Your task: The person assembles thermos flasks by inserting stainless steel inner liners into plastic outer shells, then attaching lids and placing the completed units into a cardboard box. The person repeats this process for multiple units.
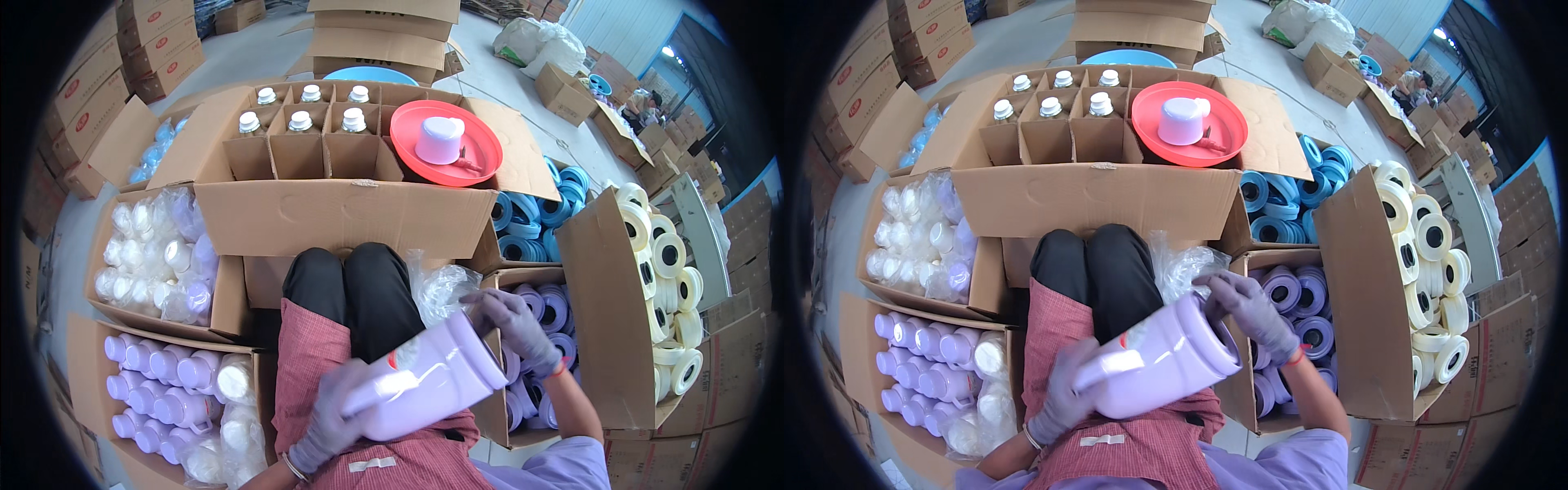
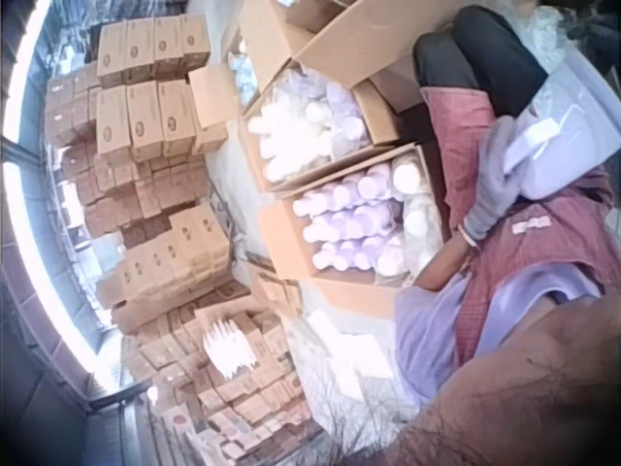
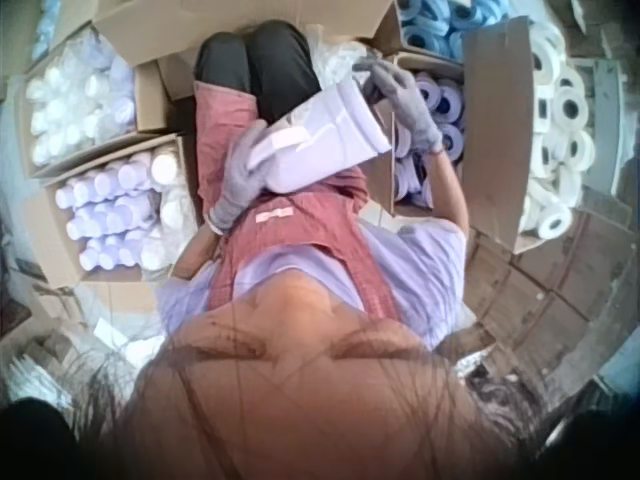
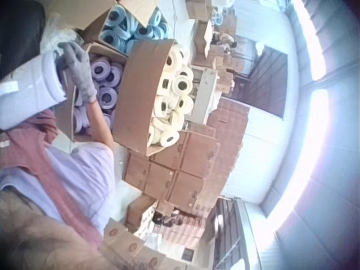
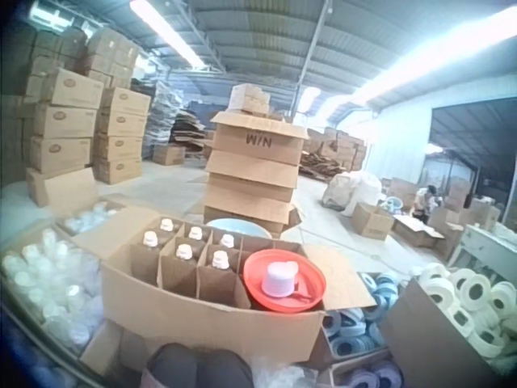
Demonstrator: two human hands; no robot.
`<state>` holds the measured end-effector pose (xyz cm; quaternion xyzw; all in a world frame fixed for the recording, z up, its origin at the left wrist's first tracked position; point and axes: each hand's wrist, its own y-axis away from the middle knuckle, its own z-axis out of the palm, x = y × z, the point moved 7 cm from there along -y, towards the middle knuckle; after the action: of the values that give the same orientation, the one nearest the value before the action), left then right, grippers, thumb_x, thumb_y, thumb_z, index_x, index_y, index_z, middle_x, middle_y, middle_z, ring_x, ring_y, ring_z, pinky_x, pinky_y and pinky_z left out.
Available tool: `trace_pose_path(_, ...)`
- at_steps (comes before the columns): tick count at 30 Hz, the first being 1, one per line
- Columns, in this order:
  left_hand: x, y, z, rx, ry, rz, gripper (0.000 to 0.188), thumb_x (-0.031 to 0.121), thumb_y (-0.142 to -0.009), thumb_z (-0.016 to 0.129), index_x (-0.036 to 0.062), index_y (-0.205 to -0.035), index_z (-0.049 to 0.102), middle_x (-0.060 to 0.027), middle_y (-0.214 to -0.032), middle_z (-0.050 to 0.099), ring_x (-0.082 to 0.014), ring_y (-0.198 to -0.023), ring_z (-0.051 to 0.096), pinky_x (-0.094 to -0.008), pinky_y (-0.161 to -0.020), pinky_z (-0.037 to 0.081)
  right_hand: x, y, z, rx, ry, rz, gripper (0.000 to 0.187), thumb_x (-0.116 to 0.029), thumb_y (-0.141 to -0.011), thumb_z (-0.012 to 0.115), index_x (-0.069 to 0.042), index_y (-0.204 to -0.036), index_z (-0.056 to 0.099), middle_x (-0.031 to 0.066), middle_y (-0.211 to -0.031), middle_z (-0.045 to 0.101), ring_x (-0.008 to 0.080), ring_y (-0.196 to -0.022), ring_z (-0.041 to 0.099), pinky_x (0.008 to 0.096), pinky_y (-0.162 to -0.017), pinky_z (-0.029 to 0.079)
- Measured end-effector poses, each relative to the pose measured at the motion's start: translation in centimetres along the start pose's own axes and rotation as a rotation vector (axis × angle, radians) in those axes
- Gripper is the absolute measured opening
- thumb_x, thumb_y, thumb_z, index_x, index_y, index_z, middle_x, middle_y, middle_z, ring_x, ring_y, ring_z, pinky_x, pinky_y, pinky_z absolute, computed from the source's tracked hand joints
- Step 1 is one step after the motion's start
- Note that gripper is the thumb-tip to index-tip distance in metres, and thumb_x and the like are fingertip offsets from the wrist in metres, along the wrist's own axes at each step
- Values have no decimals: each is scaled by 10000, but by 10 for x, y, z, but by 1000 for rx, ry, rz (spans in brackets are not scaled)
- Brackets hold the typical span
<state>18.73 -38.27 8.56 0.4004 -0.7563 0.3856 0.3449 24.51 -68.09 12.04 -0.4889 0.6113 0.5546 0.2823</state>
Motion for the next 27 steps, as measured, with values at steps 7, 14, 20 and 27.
trace_pose_path(7,-65,-4,18,-73,561,-569,285,85,-936,607,-4,-1198,674,-109,-1130,711,-164,-1013,681,-299,-915,534,-39,34,53,-157,388,-793,636,-388,-903,534,-67,-1448,464,198,-1521,365,408,-1408,332,493,-1163,259)
trace_pose_path(14,21,-73,-3,6,171,120,263,5,-828,632,6,-1078,715,-121,-1070,727,-262,-1024,695,-354,-951,531,27,31,14,131,155,-348,494,-221,-1008,506,-38,-1455,402,133,-1525,392,295,-1355,452,370,-1161,317)
trace_pose_path(20,70,-104,-27,-20,-82,441,181,77,-821,609,30,-955,720,-110,-1008,736,-246,-1045,693,-396,-964,502,3,10,16,124,-480,-395,540,-496,-1038,418,-62,-1347,503,138,-1425,473,252,-1295,498,331,-1085,400)
trace_pose_path(27,-3,-119,-15,-176,520,-481,240,128,-937,594,-23,-1063,730,-66,-1005,733,-106,-902,677,-259,-784,544,-20,6,8,273,306,-936,490,-363,-1034,431,-31,-1394,434,158,-1431,454,285,-1262,516,354,-1046,432)
